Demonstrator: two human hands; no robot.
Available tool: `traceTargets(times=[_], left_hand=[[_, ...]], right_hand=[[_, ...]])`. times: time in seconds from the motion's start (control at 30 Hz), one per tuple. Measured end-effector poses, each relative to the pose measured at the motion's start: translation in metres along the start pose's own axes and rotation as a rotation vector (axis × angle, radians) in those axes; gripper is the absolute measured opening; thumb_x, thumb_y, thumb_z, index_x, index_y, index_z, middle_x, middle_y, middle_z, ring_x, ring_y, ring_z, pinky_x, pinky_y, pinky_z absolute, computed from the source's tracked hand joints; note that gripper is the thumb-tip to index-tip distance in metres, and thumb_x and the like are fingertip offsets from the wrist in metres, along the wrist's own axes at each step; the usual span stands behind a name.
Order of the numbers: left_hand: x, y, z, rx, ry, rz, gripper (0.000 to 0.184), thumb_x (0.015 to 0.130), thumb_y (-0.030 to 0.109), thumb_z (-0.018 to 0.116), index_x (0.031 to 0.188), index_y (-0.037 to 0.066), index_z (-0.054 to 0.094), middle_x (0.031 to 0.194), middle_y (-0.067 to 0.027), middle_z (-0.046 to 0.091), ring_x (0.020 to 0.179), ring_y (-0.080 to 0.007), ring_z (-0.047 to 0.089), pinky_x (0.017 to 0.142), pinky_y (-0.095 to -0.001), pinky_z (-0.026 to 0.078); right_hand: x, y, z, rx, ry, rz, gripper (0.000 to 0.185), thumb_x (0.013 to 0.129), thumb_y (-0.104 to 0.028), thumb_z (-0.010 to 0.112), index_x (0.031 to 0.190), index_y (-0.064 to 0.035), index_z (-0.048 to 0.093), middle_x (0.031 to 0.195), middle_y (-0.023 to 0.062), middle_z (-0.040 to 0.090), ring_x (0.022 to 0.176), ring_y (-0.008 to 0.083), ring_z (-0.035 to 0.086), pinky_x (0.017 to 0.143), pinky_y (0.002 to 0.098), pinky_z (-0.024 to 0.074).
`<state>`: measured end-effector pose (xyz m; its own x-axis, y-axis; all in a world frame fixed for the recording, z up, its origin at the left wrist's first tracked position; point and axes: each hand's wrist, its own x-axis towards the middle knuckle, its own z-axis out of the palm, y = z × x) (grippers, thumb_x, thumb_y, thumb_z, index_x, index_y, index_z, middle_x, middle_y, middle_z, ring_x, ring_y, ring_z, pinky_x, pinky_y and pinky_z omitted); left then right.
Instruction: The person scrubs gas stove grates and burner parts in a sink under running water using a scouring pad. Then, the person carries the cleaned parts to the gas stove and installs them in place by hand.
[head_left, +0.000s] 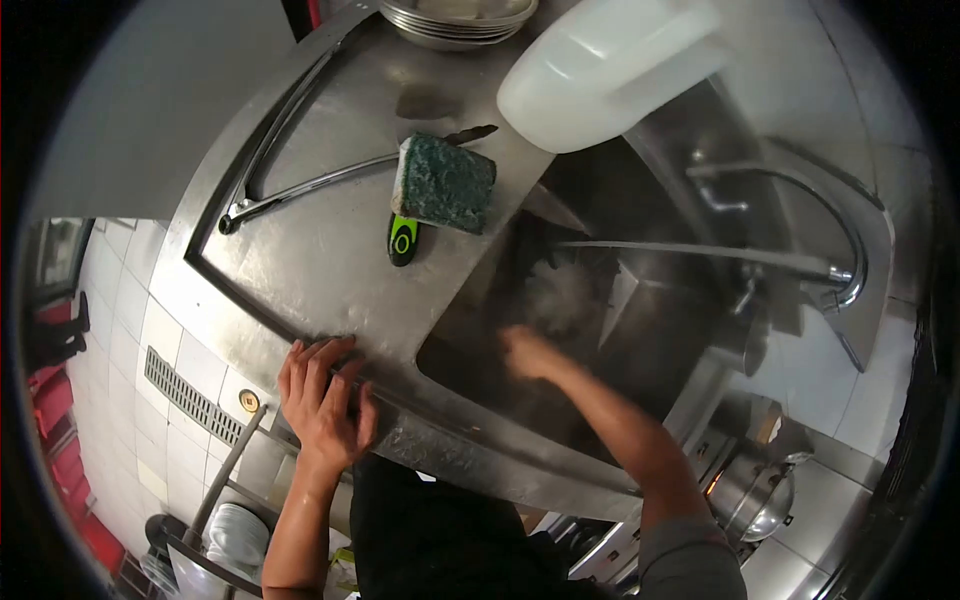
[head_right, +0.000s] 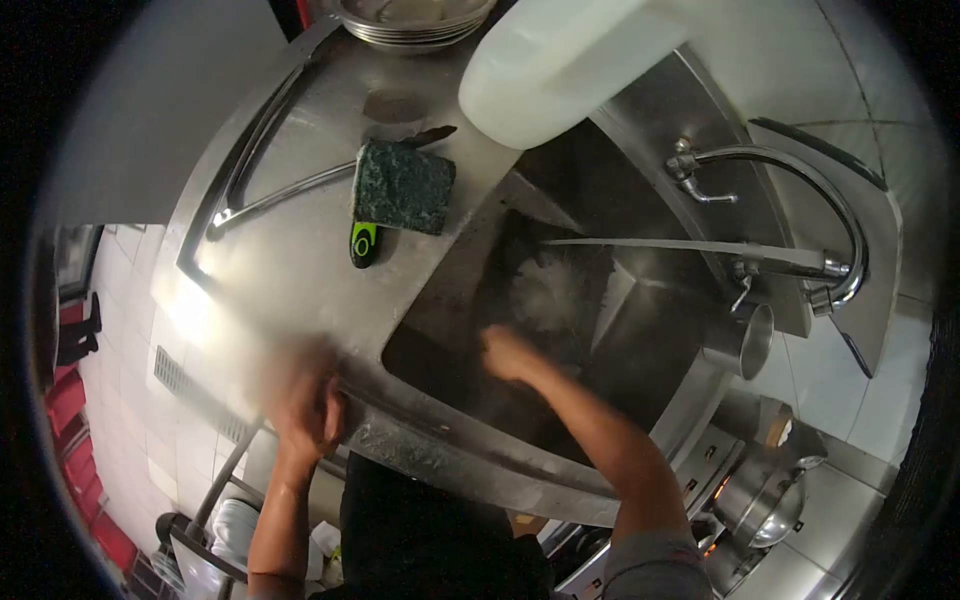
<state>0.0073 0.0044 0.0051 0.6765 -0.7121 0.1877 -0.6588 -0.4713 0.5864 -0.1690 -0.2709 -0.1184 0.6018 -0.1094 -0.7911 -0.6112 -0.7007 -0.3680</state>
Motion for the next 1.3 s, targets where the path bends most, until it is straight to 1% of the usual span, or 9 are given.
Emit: traceTargets(times=[0.2,0.27,0.33,0.5,0.67,0.83,0.93,1.2,1.3], left_hand=[[0.003,0.003,-0.003,0.011,0.019,-0.019,0.025,0.066,0.008,0.065,0.091,0.003,0.064,0.110,-0.0119,0.062,0.105,-0.0314,0.058,0.101,-0.0507,0.038],[0.001,0.002,-0.002,0.016,0.012,-0.012,0.025,0.066,0.008,0.065,0.091,0.004,0.064,0.110,-0.0118,0.062,0.105,-0.0314,0.058,0.101,-0.0508,0.038],[0.001,0.003,-0.002,-0.007,0.010,-0.028,0.025,0.067,0.008,0.065,0.092,0.004,0.064,0.110,-0.0114,0.062,0.104,-0.0314,0.058,0.101,-0.0507,0.038],[-0.003,0.001,-0.003,0.045,-0.030,-0.031,0.026,0.068,0.008,0.064,0.094,0.005,0.064,0.110,-0.0112,0.062,0.104,-0.0315,0.057,0.101,-0.0506,0.038],[0.002,0.003,-0.003,0.055,0.008,-0.012,0.025,0.068,0.009,0.064,0.092,0.005,0.064,0.110,-0.0110,0.062,0.105,-0.0313,0.057,0.102,-0.0500,0.037],[0.002,0.003,-0.004,0.027,-0.007,-0.028,0.025,0.067,0.010,0.065,0.092,0.005,0.065,0.110,-0.0109,0.062,0.105,-0.0310,0.057,0.102,-0.0498,0.037],[0.002,0.004,-0.003,0.014,-0.003,-0.036,0.025,0.067,0.010,0.065,0.091,0.005,0.065,0.110,-0.0108,0.062,0.106,-0.0308,0.057,0.102,-0.0497,0.037],[0.001,0.005,-0.004,0.016,-0.022,-0.018,0.024,0.068,0.010,0.064,0.092,0.006,0.066,0.110,-0.0103,0.062,0.106,-0.0307,0.057,0.102,-0.0504,0.037],[0.000,0.003,-0.003,0.018,-0.018,-0.033,0.025,0.068,0.008,0.064,0.093,0.006,0.066,0.110,-0.0097,0.062,0.107,-0.0306,0.057,0.103,-0.0506,0.036]], right_hand=[[0.015,0.088,-0.094,0.852,0.769,0.158,0.036,0.088,-0.013,0.061,0.122,-0.0021,0.058,0.095,0.0100,0.065,0.082,0.0155,0.063,0.063,0.0281,0.0502],[0.023,0.079,-0.110,0.665,0.793,0.337,0.035,0.085,-0.009,0.060,0.119,-0.0021,0.058,0.100,0.0115,0.065,0.087,0.0227,0.064,0.071,0.0323,0.0518],[0.061,0.113,-0.082,-0.036,1.222,-0.109,0.035,0.082,-0.007,0.061,0.117,-0.0022,0.059,0.108,0.0182,0.064,0.098,0.0320,0.063,0.083,0.0432,0.0504],[0.075,0.103,-0.147,-0.310,0.062,0.167,0.028,0.075,-0.009,0.061,0.101,-0.0028,0.069,0.105,0.0207,0.065,0.097,0.0371,0.064,0.085,0.0417,0.0512],[0.085,0.113,-0.117,-0.358,1.038,-0.180,0.032,0.075,-0.009,0.063,0.104,0.0024,0.066,0.102,0.0242,0.064,0.099,0.0378,0.062,0.084,0.0422,0.0502],[0.061,0.073,-0.121,-0.342,-0.009,0.377,0.022,0.079,-0.007,0.061,0.097,0.0050,0.064,0.112,0.0277,0.059,0.111,0.0418,0.055,0.095,0.0438,0.0460],[0.040,0.038,-0.104,-0.202,0.691,0.033,0.023,0.079,-0.007,0.061,0.099,0.0050,0.065,0.113,0.0275,0.060,0.115,0.0414,0.053,0.097,0.0435,0.0450],[0.025,0.017,-0.103,-0.003,0.449,0.101,0.021,0.077,-0.004,0.060,0.097,0.0023,0.061,0.118,0.0317,0.053,0.107,0.0468,0.053,0.086,0.0502,0.0475],[0.042,0.022,-0.107,-0.105,0.781,-0.126,0.021,0.077,-0.005,0.057,0.097,0.0032,0.061,0.104,0.0296,0.058,0.101,0.0454,0.054,0.088,0.0473,0.0469]])
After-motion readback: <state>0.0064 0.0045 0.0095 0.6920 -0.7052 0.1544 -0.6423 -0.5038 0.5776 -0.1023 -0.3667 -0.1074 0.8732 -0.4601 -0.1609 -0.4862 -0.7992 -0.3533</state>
